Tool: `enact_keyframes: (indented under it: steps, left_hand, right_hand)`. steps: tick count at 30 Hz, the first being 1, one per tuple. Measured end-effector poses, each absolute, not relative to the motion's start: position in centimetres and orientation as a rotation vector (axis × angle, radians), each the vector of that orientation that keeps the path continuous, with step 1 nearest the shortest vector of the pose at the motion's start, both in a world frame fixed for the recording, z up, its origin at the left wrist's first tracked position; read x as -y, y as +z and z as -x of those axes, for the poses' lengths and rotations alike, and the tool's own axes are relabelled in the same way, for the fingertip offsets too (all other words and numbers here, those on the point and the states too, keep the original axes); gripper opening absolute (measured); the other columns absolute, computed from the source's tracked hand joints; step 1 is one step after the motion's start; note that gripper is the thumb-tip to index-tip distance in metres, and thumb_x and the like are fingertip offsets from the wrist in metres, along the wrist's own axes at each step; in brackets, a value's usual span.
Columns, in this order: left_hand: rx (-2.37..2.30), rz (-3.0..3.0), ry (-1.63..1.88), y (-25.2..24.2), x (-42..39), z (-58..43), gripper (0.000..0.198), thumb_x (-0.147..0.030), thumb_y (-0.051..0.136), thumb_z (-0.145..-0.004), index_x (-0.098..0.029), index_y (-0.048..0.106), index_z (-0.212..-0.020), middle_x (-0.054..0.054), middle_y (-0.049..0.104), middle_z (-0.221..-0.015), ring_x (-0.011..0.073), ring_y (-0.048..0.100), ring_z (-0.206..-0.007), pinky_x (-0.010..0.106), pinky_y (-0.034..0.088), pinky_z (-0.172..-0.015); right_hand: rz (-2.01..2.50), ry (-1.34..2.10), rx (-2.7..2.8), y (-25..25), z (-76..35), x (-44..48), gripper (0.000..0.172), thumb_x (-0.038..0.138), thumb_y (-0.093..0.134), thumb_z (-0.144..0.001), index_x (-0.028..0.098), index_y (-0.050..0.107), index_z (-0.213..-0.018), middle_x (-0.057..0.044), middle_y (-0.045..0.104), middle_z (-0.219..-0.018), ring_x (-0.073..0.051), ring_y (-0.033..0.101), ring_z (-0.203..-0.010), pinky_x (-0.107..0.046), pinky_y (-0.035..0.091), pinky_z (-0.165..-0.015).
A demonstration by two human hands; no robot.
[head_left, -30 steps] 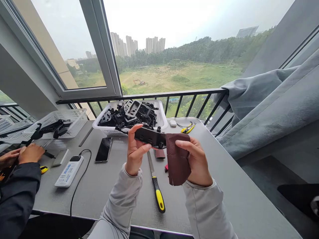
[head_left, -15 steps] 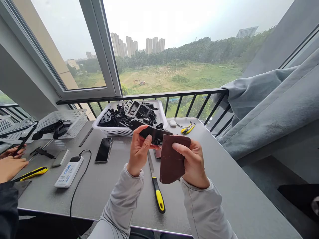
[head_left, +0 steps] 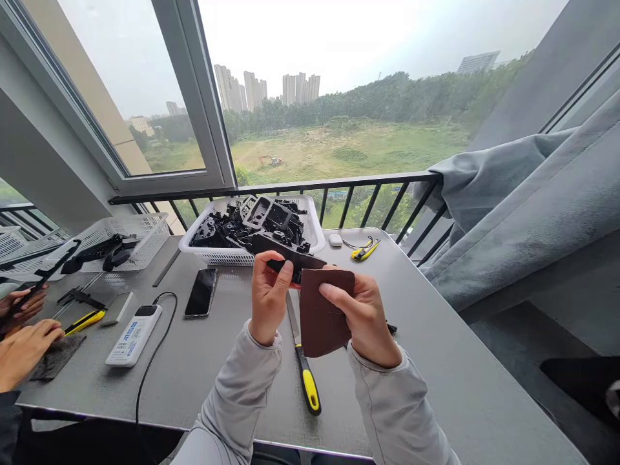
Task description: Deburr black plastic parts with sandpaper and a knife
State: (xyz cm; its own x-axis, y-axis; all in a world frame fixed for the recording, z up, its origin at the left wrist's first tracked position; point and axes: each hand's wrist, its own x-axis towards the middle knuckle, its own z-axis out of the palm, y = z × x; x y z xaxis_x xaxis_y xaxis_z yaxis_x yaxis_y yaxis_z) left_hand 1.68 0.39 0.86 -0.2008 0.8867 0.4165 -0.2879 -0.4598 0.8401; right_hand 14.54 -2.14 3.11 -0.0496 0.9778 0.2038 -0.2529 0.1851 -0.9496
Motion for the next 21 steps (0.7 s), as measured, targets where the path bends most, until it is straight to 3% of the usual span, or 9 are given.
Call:
enact_keyframes:
  steps: [6,15,21]
  left_hand:
    - [-0.932,-1.405,1.888,0.7,-0.3,-1.3,0.026,-0.048,0.054,-0.088,-0.022,0.051,-0.089,-0.003,0.049,-0.074,0.0077,0.049,-0.061,0.016,0.044,-0.048]
    - [-1.091,-1.846,1.857,0.4,-0.2,-0.5,0.018,-0.036,0.046,-0.095,-0.021,0.053,-0.089,-0.004,0.049,-0.066,0.0077,0.039,-0.052,0.021,0.034,-0.051]
    - [-1.069,-1.882,1.849,1.1,0.1,-0.6,0.023,-0.042,0.047,-0.093,-0.021,0.054,-0.086,-0.004,0.05,-0.063,0.0072,0.036,-0.047,0.021,0.03,-0.046]
  right_hand:
    - [0.928,1.194,1.245,3.1,-15.0,2.0,0.021,0.036,0.065,-0.071,0.017,0.06,-0.064,0.002,0.049,-0.056,-0.011,0.044,-0.051,-0.021,0.037,-0.043]
    - [0.939,1.04,1.429,3.8,-14.8,2.2,0.024,0.029,0.06,-0.072,0.019,0.048,-0.053,0.004,0.042,-0.053,-0.008,0.037,-0.048,-0.02,0.03,-0.041]
    - [1.013,1.016,1.345,4.0,-15.0,2.3,0.02,0.031,0.059,-0.071,0.018,0.054,-0.058,0.003,0.045,-0.054,-0.009,0.04,-0.048,-0.021,0.032,-0.041]
